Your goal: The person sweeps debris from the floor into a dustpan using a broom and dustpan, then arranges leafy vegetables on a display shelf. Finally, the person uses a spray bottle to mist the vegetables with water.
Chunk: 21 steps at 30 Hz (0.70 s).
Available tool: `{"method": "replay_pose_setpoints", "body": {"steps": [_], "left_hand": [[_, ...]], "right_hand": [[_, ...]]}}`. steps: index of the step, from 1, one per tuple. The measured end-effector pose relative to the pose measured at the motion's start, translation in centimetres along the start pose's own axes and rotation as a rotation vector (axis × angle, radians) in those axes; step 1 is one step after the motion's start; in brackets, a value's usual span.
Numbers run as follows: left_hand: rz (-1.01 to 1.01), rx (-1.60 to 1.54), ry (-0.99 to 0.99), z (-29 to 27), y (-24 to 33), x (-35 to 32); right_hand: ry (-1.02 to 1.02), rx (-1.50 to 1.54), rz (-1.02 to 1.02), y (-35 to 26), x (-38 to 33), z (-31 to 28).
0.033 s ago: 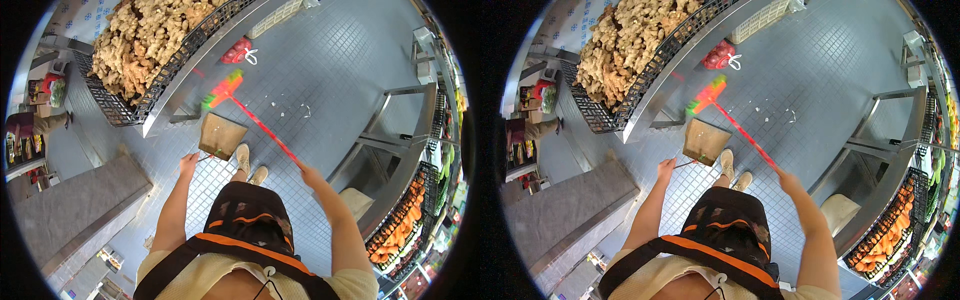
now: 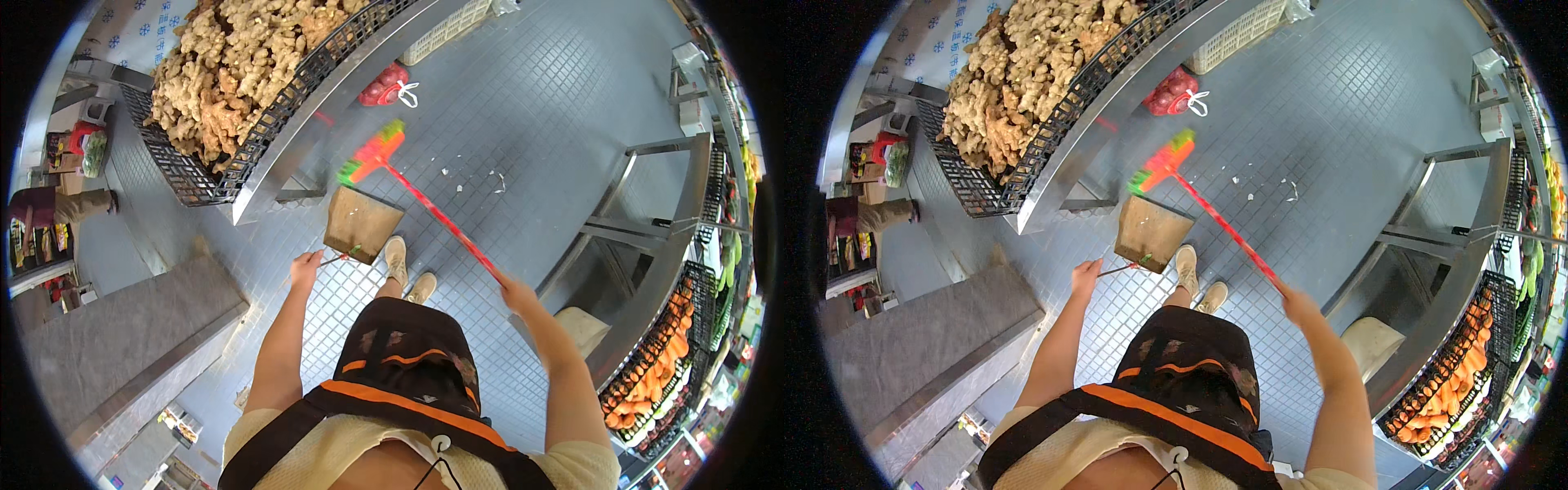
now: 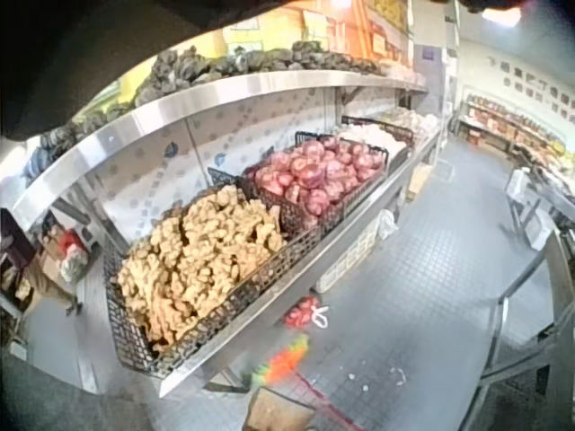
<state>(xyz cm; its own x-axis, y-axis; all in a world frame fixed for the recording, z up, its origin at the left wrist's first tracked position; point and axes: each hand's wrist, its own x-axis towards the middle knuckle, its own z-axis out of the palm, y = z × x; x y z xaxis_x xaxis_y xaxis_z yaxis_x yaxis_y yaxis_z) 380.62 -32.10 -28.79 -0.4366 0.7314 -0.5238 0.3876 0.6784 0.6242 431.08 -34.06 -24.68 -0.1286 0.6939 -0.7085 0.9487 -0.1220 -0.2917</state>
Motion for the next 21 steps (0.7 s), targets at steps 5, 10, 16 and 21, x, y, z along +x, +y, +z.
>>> {"method": "replay_pose_setpoints", "body": {"steps": [5,10,16,21], "left_hand": [[0.053,-0.002,-0.028,0.3,1.5,-1.4],[0.159,0.073,-0.111,2.8,3.4,-3.0],[0.262,0.134,-0.274,7.4,2.1,-1.7],[0.363,0.263,-0.385,10.8,4.5,-0.8]], "right_hand": [[-0.069,-0.147,0.202,9.3,-11.8,-0.5],[-0.028,0.213,0.354,9.6,-21.0,-0.3],[0.277,0.618,0.415,10.3,-19.1,6.0],[0.424,0.620,0.437,10.5,-6.0,5.1]]}}
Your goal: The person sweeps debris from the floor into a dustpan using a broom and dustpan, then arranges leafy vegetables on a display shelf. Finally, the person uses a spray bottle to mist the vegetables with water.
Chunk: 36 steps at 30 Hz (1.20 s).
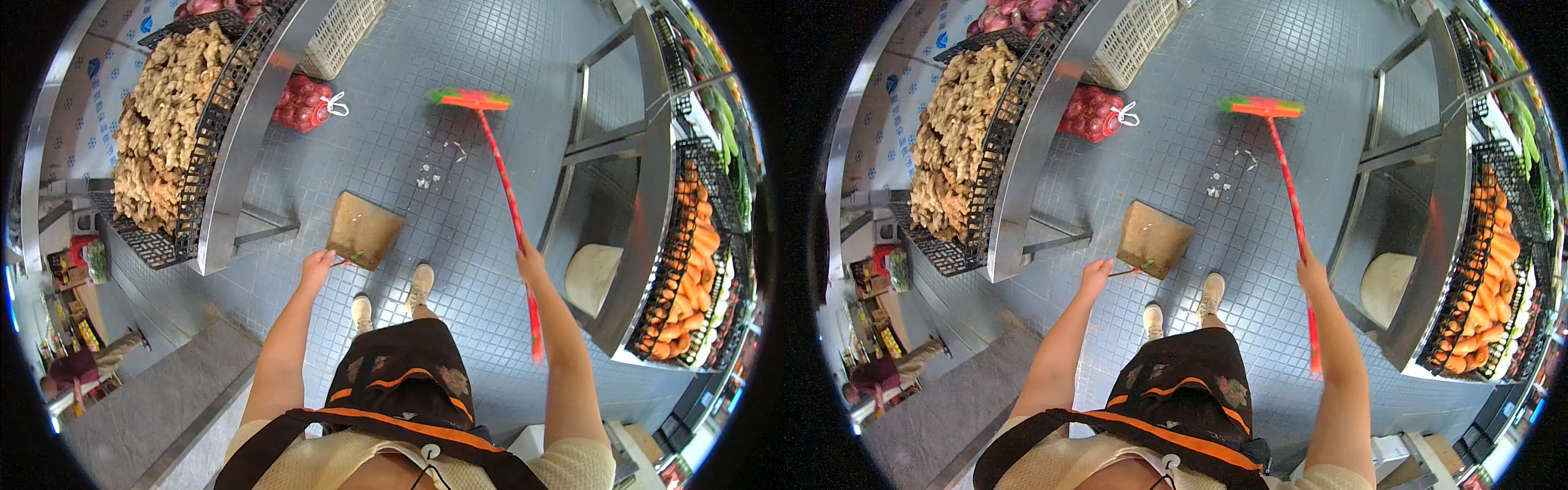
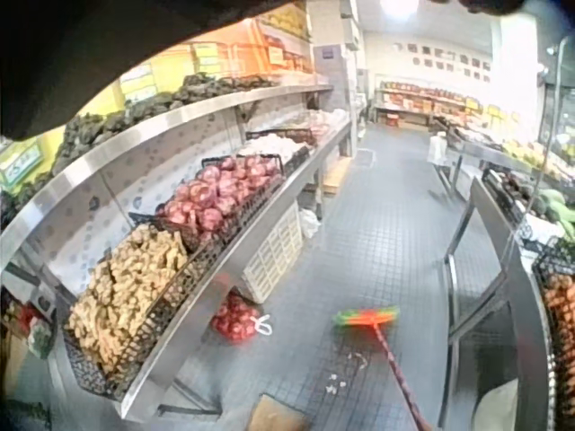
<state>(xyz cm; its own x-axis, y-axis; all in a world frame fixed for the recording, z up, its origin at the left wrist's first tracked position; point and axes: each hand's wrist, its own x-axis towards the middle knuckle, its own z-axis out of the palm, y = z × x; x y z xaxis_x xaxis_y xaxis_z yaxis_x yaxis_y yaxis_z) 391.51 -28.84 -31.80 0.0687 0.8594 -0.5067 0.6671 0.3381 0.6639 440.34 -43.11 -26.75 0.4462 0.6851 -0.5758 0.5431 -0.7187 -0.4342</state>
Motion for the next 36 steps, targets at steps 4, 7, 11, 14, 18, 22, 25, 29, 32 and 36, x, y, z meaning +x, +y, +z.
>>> {"method": "replay_pose_setpoints", "body": {"steps": [4,7,11,14,18,22,25,29,32,36], "left_hand": [[0.040,0.057,-0.111,2.1,3.8,1.6],[0.044,0.082,-0.180,4.3,5.9,2.3],[0.191,0.195,-0.235,7.6,6.0,5.0],[0.244,0.201,-0.294,9.2,8.5,5.5],[0.278,0.215,-0.301,8.8,9.6,5.7],[0.308,0.167,-0.388,8.4,6.9,5.0],[0.265,0.155,-0.474,7.5,4.5,3.2],[0.304,0.205,-0.526,5.8,3.2,1.7],[0.317,0.269,-0.580,5.3,2.4,0.4],[0.410,0.382,-0.597,5.8,2.5,-1.7]], "right_hand": [[-0.002,-0.006,0.137,-2.3,1.9,7.8],[-0.085,0.024,0.165,-2.4,-5.8,12.4],[-0.290,0.046,0.333,-4.0,-19.3,15.2],[-0.315,0.137,0.343,-4.9,-29.1,19.2],[-0.199,0.408,0.268,-7.2,-38.9,20.2],[-0.261,0.900,0.691,-10.4,-42.9,16.7],[-0.056,0.766,0.544,-8.1,-39.8,17.4],[0.247,0.470,0.316,-0.3,-26.6,18.9],[0.217,0.477,0.493,0.4,-17.5,16.2],[0.337,0.283,0.438,4.2,-18.3,24.3]]}}
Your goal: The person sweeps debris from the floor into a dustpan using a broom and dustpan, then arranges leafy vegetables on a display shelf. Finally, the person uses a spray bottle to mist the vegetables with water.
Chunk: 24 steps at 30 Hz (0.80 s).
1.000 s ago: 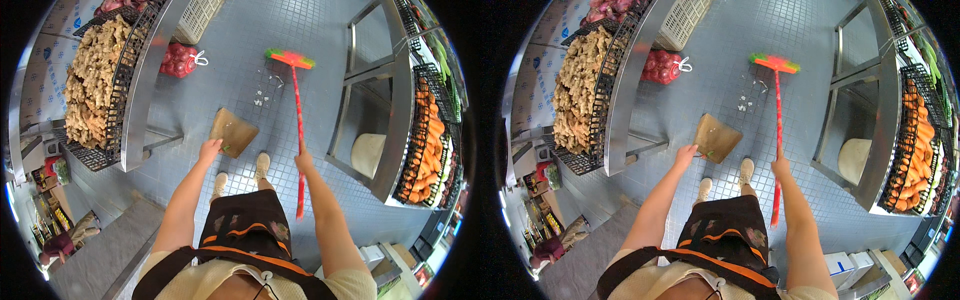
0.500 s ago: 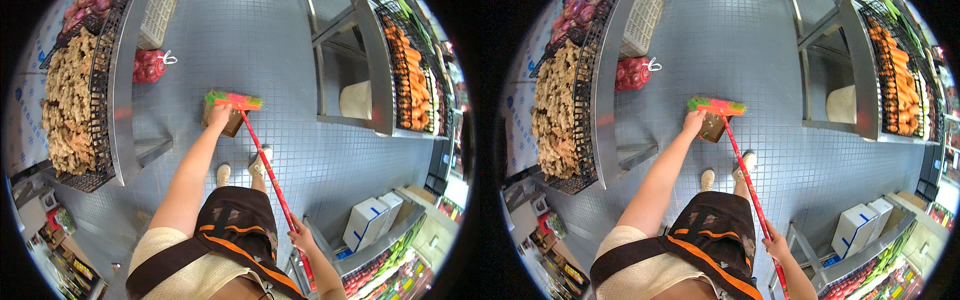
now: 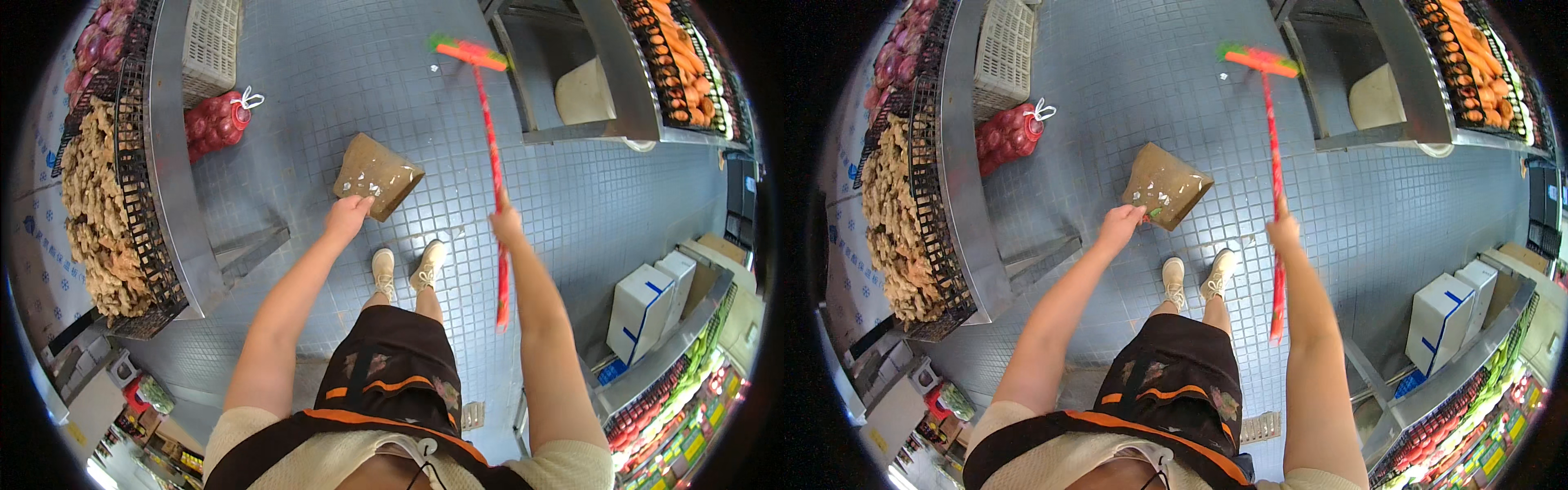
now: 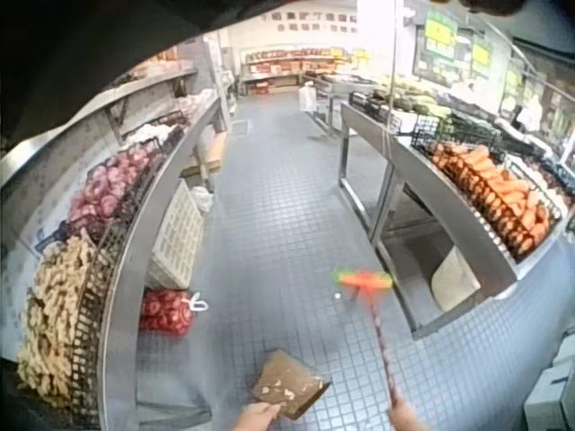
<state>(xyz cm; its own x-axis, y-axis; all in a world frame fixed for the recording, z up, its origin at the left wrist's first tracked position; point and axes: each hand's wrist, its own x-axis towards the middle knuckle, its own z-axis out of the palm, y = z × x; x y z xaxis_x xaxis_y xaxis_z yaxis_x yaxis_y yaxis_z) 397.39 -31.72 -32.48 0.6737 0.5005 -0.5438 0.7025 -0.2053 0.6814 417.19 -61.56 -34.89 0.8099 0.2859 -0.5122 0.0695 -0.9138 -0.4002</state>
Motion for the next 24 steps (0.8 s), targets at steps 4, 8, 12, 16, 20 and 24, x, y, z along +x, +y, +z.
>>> {"method": "replay_pose_setpoints", "body": {"steps": [4,8,12,16,20,24], "left_hand": [[0.070,-0.018,-0.012,2.6,0.1,0.4],[0.031,0.083,-0.058,4.9,1.6,0.4],[0.104,0.129,-0.089,6.1,2.6,-1.2],[0.033,0.168,-0.178,6.2,2.7,-3.3],[0.063,0.285,-0.241,7.6,2.7,-4.5],[0.265,0.286,-0.157,10.6,2.7,-5.6]], "right_hand": [[-0.263,-0.029,0.106,4.7,-16.1,2.2],[-0.335,0.103,0.126,5.7,-32.0,-0.9],[-0.421,0.474,0.564,3.2,-39.0,-5.9],[-0.210,0.526,0.515,6.3,-38.6,-4.7],[-0.037,0.474,0.438,9.6,-29.4,-4.0],[-0.025,0.329,0.391,12.5,-29.7,1.0]]}}
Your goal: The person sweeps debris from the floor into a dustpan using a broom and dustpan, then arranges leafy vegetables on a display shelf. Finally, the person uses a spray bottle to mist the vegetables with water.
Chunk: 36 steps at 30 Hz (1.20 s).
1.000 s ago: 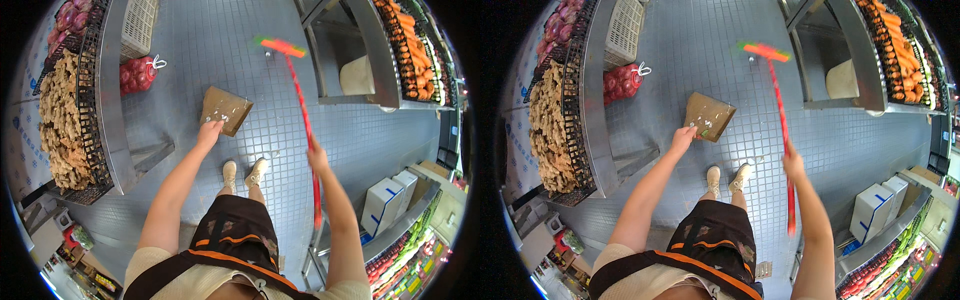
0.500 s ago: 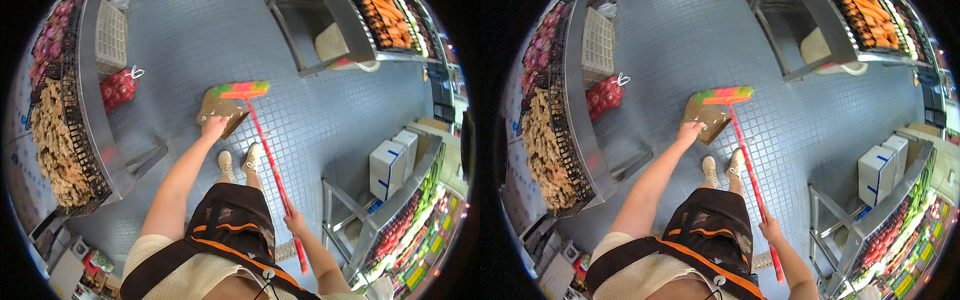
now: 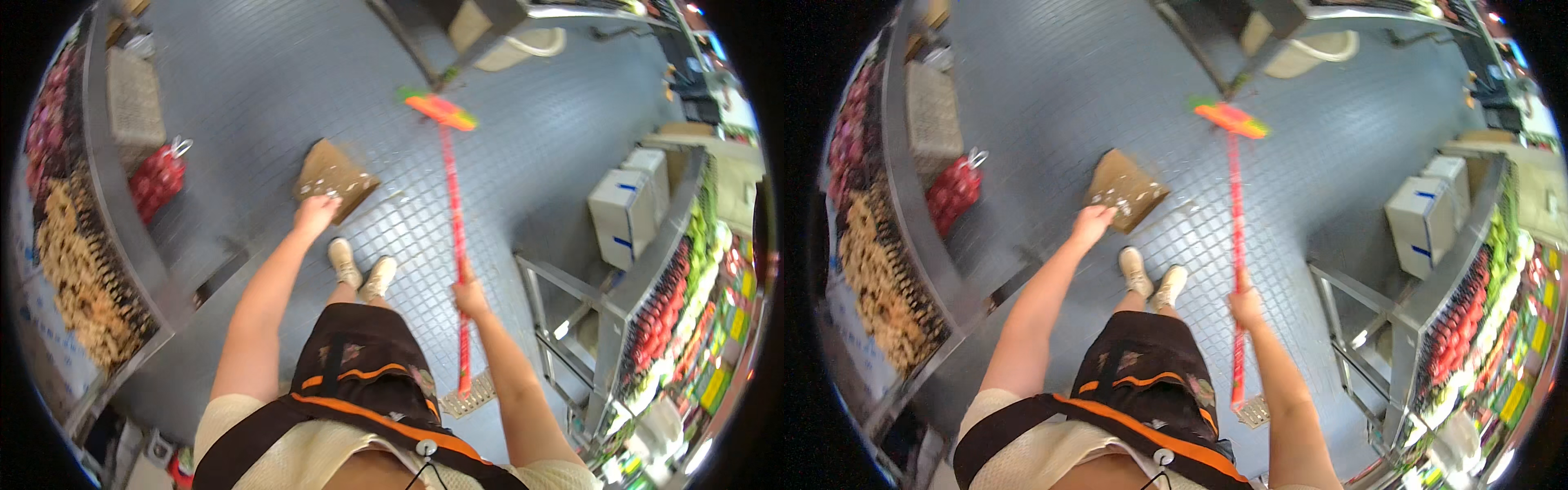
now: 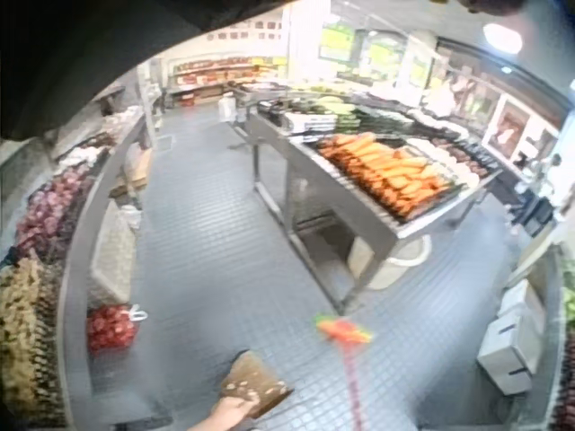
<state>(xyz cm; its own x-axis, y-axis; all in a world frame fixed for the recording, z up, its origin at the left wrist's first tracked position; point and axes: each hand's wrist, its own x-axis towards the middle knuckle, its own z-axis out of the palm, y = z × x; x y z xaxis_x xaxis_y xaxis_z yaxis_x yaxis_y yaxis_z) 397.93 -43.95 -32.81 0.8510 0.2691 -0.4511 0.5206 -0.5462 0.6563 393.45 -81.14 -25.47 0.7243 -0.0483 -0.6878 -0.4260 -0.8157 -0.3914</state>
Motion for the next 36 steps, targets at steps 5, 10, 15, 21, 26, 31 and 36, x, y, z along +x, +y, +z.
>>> {"method": "replay_pose_setpoints", "body": {"steps": [5,10,15,21,26,31,36], "left_hand": [[0.023,-0.142,-0.087,2.9,1.3,0.4],[0.176,-0.116,-0.008,4.4,1.6,0.3],[0.131,-0.091,-0.136,3.8,-2.1,-0.4],[0.312,0.080,-0.269,2.3,-2.5,-2.9],[0.272,0.173,-0.341,4.7,-2.5,-4.6],[0.394,-0.055,-0.319,5.1,-2.4,-4.4],[0.285,-0.094,-0.429,6.7,-2.4,-3.5]], "right_hand": [[-0.335,0.008,0.131,1.3,-12.4,-1.9],[-0.510,0.627,0.391,1.9,-19.9,-6.8],[-0.297,0.826,0.432,4.4,-22.3,-6.4],[0.114,0.606,0.369,6.6,-15.0,-4.2],[0.244,0.421,0.361,9.8,-9.0,1.3],[-0.023,0.490,0.306,2.3,-20.6,6.8],[-0.345,0.780,0.473,-1.8,-29.7,11.1]]}}
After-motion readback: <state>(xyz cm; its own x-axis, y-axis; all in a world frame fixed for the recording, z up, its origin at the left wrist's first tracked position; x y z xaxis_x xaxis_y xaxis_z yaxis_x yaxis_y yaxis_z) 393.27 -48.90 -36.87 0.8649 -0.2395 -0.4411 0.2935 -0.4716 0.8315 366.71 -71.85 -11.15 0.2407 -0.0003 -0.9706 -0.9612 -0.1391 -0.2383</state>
